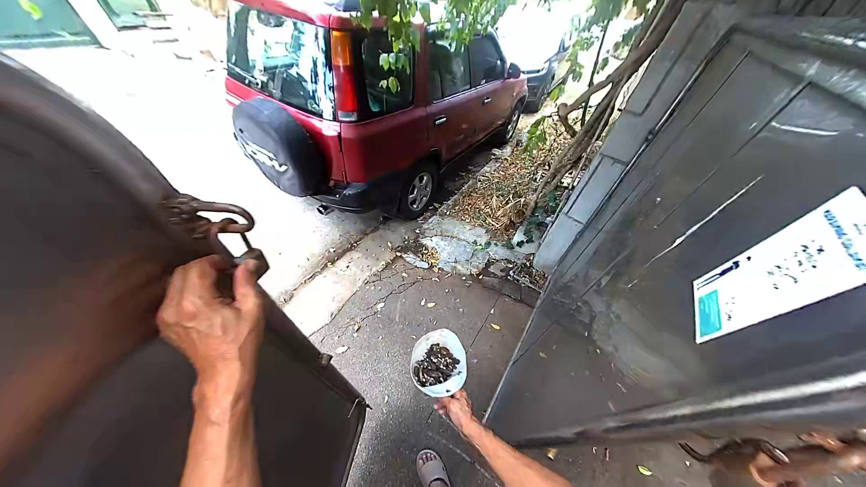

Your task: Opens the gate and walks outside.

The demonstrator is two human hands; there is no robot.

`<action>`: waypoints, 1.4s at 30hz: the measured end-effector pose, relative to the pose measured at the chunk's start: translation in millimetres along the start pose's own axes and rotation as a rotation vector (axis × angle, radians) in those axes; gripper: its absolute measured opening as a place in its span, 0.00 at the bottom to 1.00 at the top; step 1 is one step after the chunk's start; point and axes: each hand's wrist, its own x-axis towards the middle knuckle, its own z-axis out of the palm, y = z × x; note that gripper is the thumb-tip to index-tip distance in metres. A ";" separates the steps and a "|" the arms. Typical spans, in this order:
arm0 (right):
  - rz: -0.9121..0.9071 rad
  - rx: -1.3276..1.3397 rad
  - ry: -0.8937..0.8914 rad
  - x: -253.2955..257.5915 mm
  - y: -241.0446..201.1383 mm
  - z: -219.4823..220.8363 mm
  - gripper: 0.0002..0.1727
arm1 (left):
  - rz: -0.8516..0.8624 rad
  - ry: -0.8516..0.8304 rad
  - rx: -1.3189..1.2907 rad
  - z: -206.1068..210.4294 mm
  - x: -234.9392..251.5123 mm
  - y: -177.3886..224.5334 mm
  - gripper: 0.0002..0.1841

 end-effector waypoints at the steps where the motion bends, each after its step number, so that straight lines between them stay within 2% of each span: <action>1: -0.004 0.005 0.010 19.0 -9.0 9.0 0.13 | -0.014 0.017 0.005 4.5 6.9 -17.6 0.30; 4: -0.002 -0.072 0.024 60.9 -50.6 23.9 0.15 | -0.070 0.076 -0.017 15.7 29.0 -53.7 0.30; 7: 0.022 -0.118 0.001 92.4 -67.8 35.4 0.17 | -0.108 0.135 0.020 0.4 39.5 -61.2 0.28; 10: 0.000 -0.039 0.007 136.2 -65.0 38.2 0.16 | -0.100 0.220 0.064 4.4 57.3 -89.0 0.25; 14: 0.007 -0.023 0.052 192.4 -63.8 33.2 0.16 | -0.058 0.396 -0.058 20.5 72.8 -126.3 0.18; 16: 0.032 -0.015 0.083 215.7 -59.9 26.8 0.16 | -0.086 0.509 -0.162 31.9 66.3 -137.4 0.20; 17: 0.041 -0.013 0.101 227.0 -59.7 24.1 0.16 | -0.117 0.551 -0.224 39.9 57.5 -143.5 0.24; 19: 0.061 -0.008 0.152 241.9 -62.2 19.3 0.15 | -0.243 0.526 -0.298 64.3 25.4 -157.8 0.29; 20: 0.067 -0.006 0.183 248.9 -66.6 18.3 0.14 | -0.291 0.500 -0.320 84.0 14.1 -168.8 0.27; 22: 0.089 -0.004 0.238 258.1 -72.7 13.5 0.14 | -0.384 0.334 -0.289 129.6 -4.9 -192.5 0.21; 25: 0.132 -0.012 0.302 270.9 -82.5 16.5 0.13 | -0.481 -0.181 -0.115 183.0 -9.6 -239.8 0.20; 26: 0.147 -0.022 0.318 278.1 -88.8 22.0 0.13 | -0.488 -0.307 -0.079 198.5 -5.8 -259.4 0.20; 28: 0.185 -0.044 0.330 295.9 -101.3 35.9 0.14 | -0.551 -0.504 -0.017 229.6 3.0 -299.1 0.20; 31: 0.200 -0.058 0.319 336.0 -114.5 58.9 0.13 | -0.748 -0.748 0.078 283.1 4.2 -357.4 0.21; 34: 0.172 -0.066 0.264 388.4 -132.7 89.9 0.12 | -0.940 -0.950 0.190 326.5 -0.1 -408.2 0.23; 37: 0.130 -0.086 0.182 452.9 -145.1 122.9 0.13 | -1.132 -1.109 0.303 343.8 -8.5 -448.6 0.26; 42: 0.110 -0.212 0.021 561.4 -191.7 198.0 0.15 | -1.484 -1.139 0.410 347.9 -24.6 -484.3 0.31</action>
